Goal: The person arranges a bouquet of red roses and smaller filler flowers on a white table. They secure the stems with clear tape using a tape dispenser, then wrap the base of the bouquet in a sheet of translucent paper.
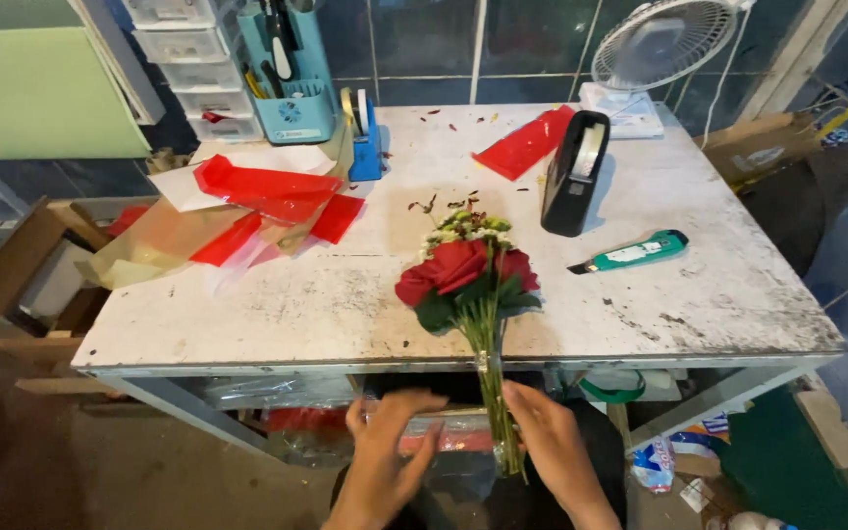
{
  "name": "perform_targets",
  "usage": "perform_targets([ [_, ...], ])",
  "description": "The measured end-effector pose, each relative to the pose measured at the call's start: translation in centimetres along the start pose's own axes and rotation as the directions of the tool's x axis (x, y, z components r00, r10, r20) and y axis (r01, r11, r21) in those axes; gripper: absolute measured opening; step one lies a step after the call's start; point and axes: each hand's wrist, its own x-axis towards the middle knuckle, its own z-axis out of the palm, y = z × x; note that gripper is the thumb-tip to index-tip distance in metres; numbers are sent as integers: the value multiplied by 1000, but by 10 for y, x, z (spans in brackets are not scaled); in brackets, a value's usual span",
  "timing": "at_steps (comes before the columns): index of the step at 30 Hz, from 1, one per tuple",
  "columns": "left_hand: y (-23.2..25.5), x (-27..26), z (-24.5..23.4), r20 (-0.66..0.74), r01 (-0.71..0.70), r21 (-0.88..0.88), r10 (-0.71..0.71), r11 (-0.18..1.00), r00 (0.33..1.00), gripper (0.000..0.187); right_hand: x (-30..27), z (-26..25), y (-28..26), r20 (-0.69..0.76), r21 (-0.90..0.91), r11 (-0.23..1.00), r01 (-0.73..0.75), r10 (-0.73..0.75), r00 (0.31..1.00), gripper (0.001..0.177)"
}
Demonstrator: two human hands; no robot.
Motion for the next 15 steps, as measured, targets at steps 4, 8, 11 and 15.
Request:
perform_targets([
  [4,-65,-79,51,98,465,-116,-456,878,885,33,23,-13,73,-231,9,983,186,-179,956,61],
  [8,-113,-133,107,8,452,-388,-488,803,873,29,47,-24,138,-675,-403,773,490,-613,411,65],
  [11,-105,-130,123,147,567,-462,-572,682,807,26,52,-30,167,-755,-547,770,329,-623,204,86],
  [15,-87,-135,137,400,750,-523,-661,404,635,22,173,-88,309,-293,-946,321,-49,-776,558,99],
])
